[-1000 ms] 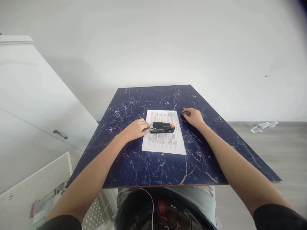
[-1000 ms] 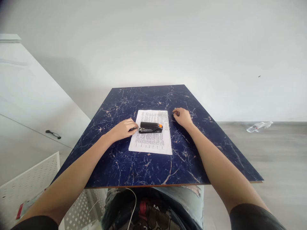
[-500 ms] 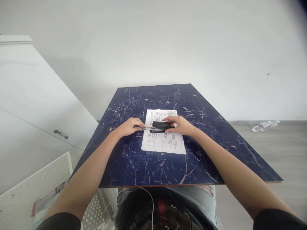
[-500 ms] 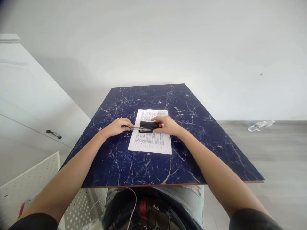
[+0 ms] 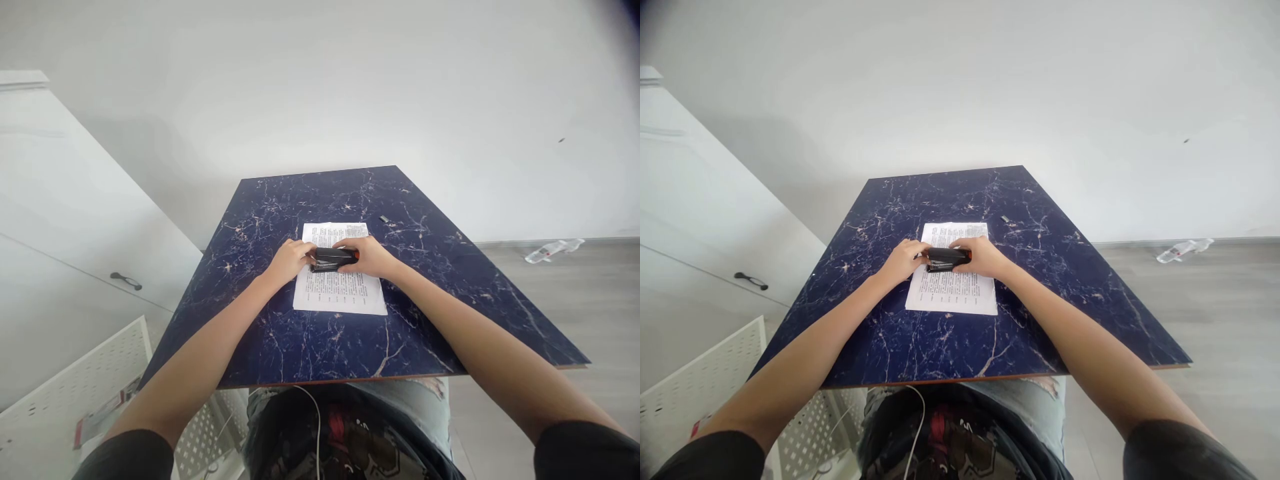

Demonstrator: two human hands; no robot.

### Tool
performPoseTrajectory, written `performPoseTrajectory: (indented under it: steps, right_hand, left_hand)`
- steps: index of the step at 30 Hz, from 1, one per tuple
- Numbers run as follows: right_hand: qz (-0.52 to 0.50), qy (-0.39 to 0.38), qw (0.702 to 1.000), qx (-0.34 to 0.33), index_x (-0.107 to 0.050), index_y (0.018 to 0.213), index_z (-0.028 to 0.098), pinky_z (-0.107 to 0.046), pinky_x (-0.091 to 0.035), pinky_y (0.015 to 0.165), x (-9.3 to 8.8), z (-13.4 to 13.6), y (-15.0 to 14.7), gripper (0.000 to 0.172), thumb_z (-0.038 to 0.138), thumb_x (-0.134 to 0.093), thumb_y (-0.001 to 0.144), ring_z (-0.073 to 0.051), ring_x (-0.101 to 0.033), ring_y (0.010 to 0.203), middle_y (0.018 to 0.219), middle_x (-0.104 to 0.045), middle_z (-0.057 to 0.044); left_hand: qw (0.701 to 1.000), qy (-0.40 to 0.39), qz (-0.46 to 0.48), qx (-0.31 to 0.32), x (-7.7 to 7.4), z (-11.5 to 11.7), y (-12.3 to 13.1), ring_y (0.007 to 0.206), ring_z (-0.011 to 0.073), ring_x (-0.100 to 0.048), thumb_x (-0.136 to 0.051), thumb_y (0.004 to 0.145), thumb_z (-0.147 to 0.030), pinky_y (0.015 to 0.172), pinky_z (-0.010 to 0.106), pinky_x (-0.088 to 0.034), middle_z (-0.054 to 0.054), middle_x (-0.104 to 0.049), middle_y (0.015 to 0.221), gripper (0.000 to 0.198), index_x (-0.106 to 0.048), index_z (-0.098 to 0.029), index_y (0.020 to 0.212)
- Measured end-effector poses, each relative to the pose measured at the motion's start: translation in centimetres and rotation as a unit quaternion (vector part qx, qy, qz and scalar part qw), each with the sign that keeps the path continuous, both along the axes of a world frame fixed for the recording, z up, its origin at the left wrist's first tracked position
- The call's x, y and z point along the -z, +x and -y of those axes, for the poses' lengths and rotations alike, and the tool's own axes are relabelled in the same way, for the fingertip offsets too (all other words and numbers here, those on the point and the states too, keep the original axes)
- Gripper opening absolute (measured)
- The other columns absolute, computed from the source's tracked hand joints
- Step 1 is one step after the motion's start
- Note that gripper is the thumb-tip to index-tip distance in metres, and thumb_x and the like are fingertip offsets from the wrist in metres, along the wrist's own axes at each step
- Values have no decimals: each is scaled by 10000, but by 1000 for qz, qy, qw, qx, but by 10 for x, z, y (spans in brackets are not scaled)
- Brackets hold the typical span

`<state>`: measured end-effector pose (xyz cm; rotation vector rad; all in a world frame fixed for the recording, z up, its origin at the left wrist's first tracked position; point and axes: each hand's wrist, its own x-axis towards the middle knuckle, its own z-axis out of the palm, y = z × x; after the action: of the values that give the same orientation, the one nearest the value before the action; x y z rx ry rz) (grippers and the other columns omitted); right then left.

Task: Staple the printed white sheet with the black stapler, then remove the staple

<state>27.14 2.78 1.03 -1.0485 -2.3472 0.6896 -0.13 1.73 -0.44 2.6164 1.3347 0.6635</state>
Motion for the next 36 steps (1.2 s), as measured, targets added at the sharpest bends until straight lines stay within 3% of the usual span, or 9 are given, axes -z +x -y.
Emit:
performPoseTrajectory:
  steps: [3, 7, 10, 14, 17, 22, 26, 31, 36]
  right_hand:
    - [10, 20, 1000, -3, -747, 1134, 292, -407, -563, 823, 0, 1, -3, 414, 287, -840, 730, -251, -735, 888, 1007, -789, -12]
    - [24, 66, 998, -4, -703, 1214, 285, -420, -556, 805, -5, 14, -19, 423, 359, -795, 808, -268, -713, 924, 1064, -771, -41]
    - [27, 109, 994, 12, -644, 1306, 299, -427, -551, 838, -7, 26, -36, 389, 397, -679, 931, -286, -688, 1023, 1174, -737, -65]
    - [45, 108, 993, 9, -599, 1381, 315, -393, -542, 802, -5, 29, -44, 391, 283, -564, 993, -266, -688, 970, 1168, -720, -64]
    - [39, 102, 994, -12, -598, 1393, 297, -390, -537, 845, -6, 25, -40, 430, 229, -588, 969, -265, -687, 996, 1167, -722, -65]
    - [39, 83, 995, -29, -614, 1368, 286, -403, -551, 863, -13, 25, -28, 463, 170, -621, 920, -272, -689, 1046, 1192, -736, -64]
    - [18, 69, 997, -28, -675, 1281, 260, -433, -567, 912, -20, 24, -11, 403, 173, -655, 888, -273, -702, 1056, 1180, -750, -72]
    - [-29, 54, 996, 63, -692, 1251, 260, -527, -567, 987, -34, 11, 25, 384, 219, -674, 870, -288, -706, 1076, 1185, -748, -81]
    - [5, 91, 977, 194, -731, 1211, 238, -506, -559, 966, -35, -8, 70, 405, 158, -661, 821, -315, -702, 1074, 1139, -768, -82]
  left_hand:
    - [1000, -1, 16, -12, -3, 1, -1, 932, 237, -676, -598, 934, -144, 905, 422, -485, 70, -749, 972, 173, -725, -205, 1035]
    - [995, -30, 97, -15, -8, 1, -8, 957, 231, -691, -689, 902, -203, 918, 410, -515, 43, -753, 991, 109, -719, -230, 1003]
    - [983, -15, 150, -104, -6, 1, -11, 906, 225, -697, -619, 951, -224, 911, 408, -532, 42, -754, 949, 77, -696, -229, 949]
    - [975, -3, 93, -199, 2, 0, -9, 964, 282, -662, -674, 933, -343, 923, 458, -520, 104, -722, 1082, 256, -648, -220, 1157]
    - [981, -23, 60, -182, 3, 0, -7, 997, 289, -632, -723, 887, -277, 950, 465, -506, 108, -680, 1119, 379, -603, -220, 1242]
    - [980, -100, 73, -154, -2, 3, -7, 942, 241, -631, -712, 871, -167, 931, 431, -516, 64, -675, 1063, 381, -612, -248, 1229]
    - [976, -125, 82, -159, -5, 8, -8, 998, 238, -650, -704, 864, -155, 970, 432, -521, 83, -640, 1140, 426, -616, -252, 1269]
    - [969, -164, 108, -147, -11, 11, -14, 1142, 278, -648, -757, 782, -141, 1049, 467, -507, 111, -588, 1306, 556, -633, -262, 1310]
    - [961, -198, 137, -138, -13, 12, -18, 1213, 305, -625, -756, 675, -66, 988, 440, -546, 119, -586, 1357, 741, -598, -260, 1372]
